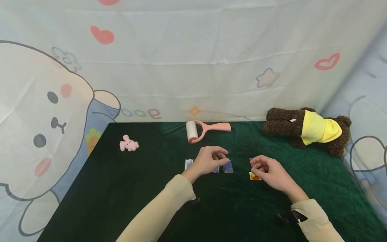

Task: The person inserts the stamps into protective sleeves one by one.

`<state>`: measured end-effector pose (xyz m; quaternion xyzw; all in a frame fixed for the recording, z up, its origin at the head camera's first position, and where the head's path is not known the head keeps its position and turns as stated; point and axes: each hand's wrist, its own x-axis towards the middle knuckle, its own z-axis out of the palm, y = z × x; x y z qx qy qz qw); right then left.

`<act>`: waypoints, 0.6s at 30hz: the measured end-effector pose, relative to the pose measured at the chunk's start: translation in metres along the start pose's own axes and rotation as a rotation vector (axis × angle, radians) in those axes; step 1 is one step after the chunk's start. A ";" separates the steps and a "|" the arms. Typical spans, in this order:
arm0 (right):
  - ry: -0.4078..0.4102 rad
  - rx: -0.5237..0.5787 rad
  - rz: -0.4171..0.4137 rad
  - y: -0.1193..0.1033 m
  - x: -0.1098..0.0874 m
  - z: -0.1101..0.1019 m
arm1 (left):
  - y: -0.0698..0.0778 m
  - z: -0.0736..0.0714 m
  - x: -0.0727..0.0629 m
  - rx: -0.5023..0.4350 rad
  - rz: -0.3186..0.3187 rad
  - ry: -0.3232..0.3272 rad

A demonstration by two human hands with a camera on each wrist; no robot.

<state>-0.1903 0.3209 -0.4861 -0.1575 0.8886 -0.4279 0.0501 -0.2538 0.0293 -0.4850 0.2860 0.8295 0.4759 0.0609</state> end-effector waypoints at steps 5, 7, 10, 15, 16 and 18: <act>0.002 -0.001 0.053 0.007 -0.005 -0.005 | 0.007 0.007 0.004 -0.030 0.015 0.012; 0.004 0.007 0.073 0.010 -0.006 -0.007 | 0.010 0.011 0.005 -0.045 0.008 0.007; -0.007 0.024 0.112 0.013 -0.009 -0.008 | 0.012 0.017 0.008 -0.056 -0.001 -0.001; -0.037 0.077 0.178 0.016 -0.013 -0.008 | 0.014 0.025 0.014 -0.051 0.003 -0.022; -0.040 0.093 0.187 0.017 -0.014 -0.008 | 0.014 0.026 0.015 -0.049 0.004 -0.026; -0.038 0.124 0.203 0.018 -0.014 -0.007 | 0.016 0.030 0.019 -0.050 0.004 -0.028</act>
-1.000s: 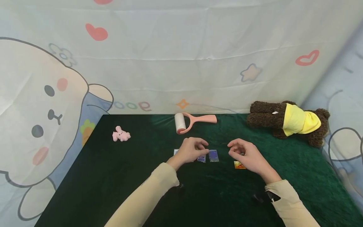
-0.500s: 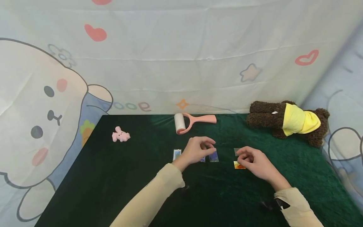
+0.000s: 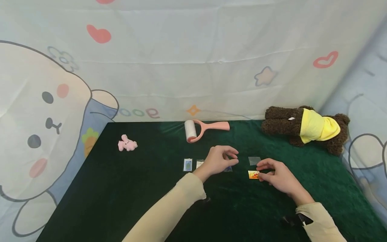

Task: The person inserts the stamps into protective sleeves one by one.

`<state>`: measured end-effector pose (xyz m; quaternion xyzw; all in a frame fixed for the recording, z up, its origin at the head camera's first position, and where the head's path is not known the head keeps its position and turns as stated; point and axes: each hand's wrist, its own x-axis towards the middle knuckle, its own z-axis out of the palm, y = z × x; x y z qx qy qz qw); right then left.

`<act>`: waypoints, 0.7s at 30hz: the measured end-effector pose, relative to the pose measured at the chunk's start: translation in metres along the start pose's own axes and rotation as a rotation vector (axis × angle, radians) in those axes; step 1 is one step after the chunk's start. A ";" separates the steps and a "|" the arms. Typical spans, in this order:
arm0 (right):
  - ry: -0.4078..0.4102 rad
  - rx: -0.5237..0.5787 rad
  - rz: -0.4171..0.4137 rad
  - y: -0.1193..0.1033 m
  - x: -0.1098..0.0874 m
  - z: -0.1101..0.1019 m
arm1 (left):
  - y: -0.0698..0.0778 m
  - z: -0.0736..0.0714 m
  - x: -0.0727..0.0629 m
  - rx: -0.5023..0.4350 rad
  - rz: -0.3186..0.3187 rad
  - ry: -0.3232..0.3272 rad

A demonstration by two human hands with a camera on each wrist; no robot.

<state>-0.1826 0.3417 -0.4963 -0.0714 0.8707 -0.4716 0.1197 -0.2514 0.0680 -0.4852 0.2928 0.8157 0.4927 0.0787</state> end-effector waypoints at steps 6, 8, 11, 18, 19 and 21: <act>0.034 0.045 0.028 0.001 0.001 0.000 | 0.004 0.012 0.012 -0.018 -0.022 -0.005; 0.047 0.041 0.024 0.000 0.001 0.002 | 0.006 0.016 0.015 -0.008 -0.033 -0.010; 0.063 0.029 0.003 0.000 0.002 0.004 | 0.009 0.021 0.019 0.022 -0.047 -0.010; 0.086 -0.026 0.000 -0.002 0.003 0.008 | 0.013 0.034 0.027 0.095 -0.087 0.009; 0.088 -0.036 0.007 -0.002 0.003 0.008 | 0.013 0.037 0.028 0.110 -0.092 0.015; 0.087 -0.050 0.018 -0.002 0.002 0.009 | 0.014 0.041 0.030 0.134 -0.103 0.024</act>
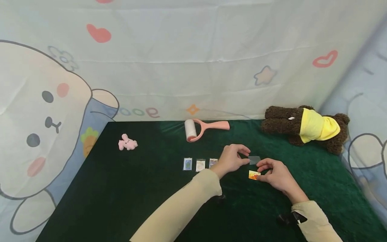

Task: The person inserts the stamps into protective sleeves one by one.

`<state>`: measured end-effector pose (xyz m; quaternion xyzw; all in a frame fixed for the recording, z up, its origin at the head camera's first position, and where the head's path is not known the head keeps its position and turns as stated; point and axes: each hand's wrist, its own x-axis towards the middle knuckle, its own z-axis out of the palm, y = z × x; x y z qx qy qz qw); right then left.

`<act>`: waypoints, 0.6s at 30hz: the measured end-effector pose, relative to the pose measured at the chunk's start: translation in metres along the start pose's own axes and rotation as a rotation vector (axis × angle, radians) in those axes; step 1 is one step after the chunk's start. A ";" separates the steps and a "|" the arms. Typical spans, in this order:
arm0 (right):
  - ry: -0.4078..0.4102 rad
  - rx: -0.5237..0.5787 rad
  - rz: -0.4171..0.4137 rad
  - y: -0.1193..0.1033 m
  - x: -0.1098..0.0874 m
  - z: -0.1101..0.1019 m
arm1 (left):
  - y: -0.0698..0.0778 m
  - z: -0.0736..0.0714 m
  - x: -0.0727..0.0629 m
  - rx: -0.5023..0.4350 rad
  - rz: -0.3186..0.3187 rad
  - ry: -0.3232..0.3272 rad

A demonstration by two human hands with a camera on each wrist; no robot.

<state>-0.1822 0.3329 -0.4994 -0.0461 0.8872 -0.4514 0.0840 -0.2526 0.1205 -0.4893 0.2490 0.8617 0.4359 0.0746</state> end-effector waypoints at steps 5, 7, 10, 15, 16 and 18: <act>-0.010 -0.011 0.007 0.001 -0.002 0.000 | 0.002 0.012 0.007 0.070 -0.032 0.023; -0.009 -0.012 0.007 0.001 -0.002 0.000 | 0.002 0.015 0.010 0.101 -0.046 0.029; -0.014 -0.018 0.001 0.001 -0.001 -0.001 | 0.002 0.018 0.015 0.145 -0.070 0.031; -0.030 -0.013 -0.018 0.003 0.001 -0.001 | 0.002 0.019 0.021 0.198 -0.105 0.029; -0.035 -0.011 -0.025 0.003 0.001 -0.001 | 0.002 0.019 0.022 0.207 -0.106 0.029; -0.046 -0.013 -0.038 0.003 0.002 -0.001 | 0.001 0.020 0.023 0.220 -0.108 0.030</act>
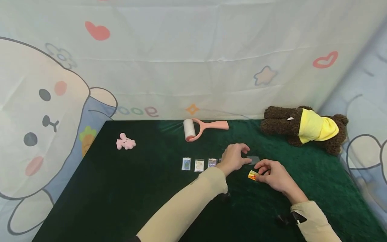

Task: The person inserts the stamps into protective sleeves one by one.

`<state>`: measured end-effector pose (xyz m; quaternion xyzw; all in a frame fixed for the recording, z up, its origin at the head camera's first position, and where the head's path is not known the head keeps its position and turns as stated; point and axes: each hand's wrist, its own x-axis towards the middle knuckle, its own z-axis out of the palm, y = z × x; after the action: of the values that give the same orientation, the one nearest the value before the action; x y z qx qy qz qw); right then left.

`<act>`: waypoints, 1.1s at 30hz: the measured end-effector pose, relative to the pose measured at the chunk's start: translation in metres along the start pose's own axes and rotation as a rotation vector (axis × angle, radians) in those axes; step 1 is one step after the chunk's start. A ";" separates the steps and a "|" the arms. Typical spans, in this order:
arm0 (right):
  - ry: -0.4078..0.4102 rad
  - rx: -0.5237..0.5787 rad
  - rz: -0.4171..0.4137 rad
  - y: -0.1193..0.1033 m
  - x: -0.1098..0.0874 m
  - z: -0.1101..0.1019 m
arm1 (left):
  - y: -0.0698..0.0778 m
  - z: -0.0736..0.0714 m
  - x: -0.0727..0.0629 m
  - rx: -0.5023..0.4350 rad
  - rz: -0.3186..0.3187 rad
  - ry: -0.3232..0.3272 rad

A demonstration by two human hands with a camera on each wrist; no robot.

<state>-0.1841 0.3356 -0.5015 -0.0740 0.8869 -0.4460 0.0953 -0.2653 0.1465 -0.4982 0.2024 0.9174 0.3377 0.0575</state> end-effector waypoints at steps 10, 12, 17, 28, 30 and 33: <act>-0.016 0.001 -0.055 0.001 0.001 -0.003 | -0.002 0.000 0.005 0.002 0.014 0.013; -0.018 0.000 -0.057 0.002 0.001 -0.004 | -0.003 0.001 0.005 -0.010 0.012 0.012; -0.025 -0.007 -0.061 0.001 0.001 -0.004 | -0.004 0.002 0.006 -0.040 -0.014 -0.001; -0.037 -0.025 -0.109 -0.002 0.000 -0.006 | -0.005 -0.007 0.000 -0.144 0.041 -0.042; -0.041 -0.025 -0.135 -0.003 0.000 -0.008 | -0.005 -0.009 -0.003 -0.190 0.048 -0.054; -0.036 -0.038 -0.173 -0.004 0.000 -0.011 | -0.006 -0.015 -0.006 -0.257 0.052 -0.068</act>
<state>-0.1865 0.3416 -0.4918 -0.1600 0.8837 -0.4341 0.0709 -0.2653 0.1305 -0.4911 0.2285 0.8585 0.4469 0.1052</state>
